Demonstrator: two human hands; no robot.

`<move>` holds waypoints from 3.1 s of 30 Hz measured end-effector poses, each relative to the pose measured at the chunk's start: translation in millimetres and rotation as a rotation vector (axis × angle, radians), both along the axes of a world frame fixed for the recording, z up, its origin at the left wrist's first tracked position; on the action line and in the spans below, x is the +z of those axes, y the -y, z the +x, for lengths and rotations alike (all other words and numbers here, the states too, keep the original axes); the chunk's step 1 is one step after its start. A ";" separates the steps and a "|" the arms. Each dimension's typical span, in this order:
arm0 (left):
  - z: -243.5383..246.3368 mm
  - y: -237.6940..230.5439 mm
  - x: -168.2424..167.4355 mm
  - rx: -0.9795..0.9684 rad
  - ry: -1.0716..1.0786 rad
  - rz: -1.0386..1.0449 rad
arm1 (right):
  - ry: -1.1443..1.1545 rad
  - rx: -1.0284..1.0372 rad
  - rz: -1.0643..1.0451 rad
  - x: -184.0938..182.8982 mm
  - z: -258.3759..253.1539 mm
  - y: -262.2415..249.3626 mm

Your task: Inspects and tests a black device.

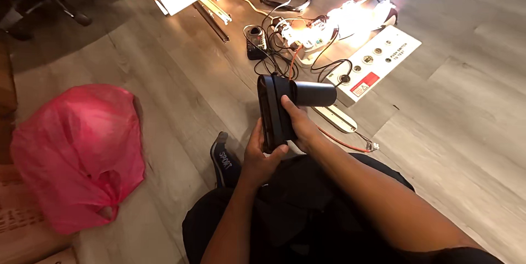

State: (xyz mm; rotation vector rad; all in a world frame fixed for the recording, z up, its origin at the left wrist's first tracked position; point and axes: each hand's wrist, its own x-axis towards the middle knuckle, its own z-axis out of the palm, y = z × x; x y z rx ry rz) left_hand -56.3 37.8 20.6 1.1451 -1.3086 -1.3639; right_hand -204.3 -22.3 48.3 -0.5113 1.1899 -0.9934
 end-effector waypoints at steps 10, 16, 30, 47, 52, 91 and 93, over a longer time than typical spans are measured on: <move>11.3 5.6 -19.4 0.064 0.546 -0.295 | 0.160 -0.024 0.128 0.5 -3.0 1.3; 22.6 18.3 -14.8 -0.062 -0.202 0.076 | 0.002 -0.008 0.058 -7.6 0.2 1.7; 57.8 34.0 2.6 0.713 -0.818 0.355 | -0.484 0.112 0.054 -24.3 -22.7 34.4; 54.3 25.5 4.8 0.587 -0.895 0.424 | -1.377 0.606 0.036 -98.1 -9.2 31.8; 51.5 28.8 2.7 0.617 -0.862 0.456 | -1.384 0.611 0.041 -99.7 -10.9 31.6; 20.4 56.3 -66.9 0.339 0.173 0.685 | -1.265 0.700 0.003 -86.1 -7.1 33.7; 21.1 55.3 -68.6 0.313 0.236 0.652 | -1.265 0.721 0.010 -82.9 -6.6 34.1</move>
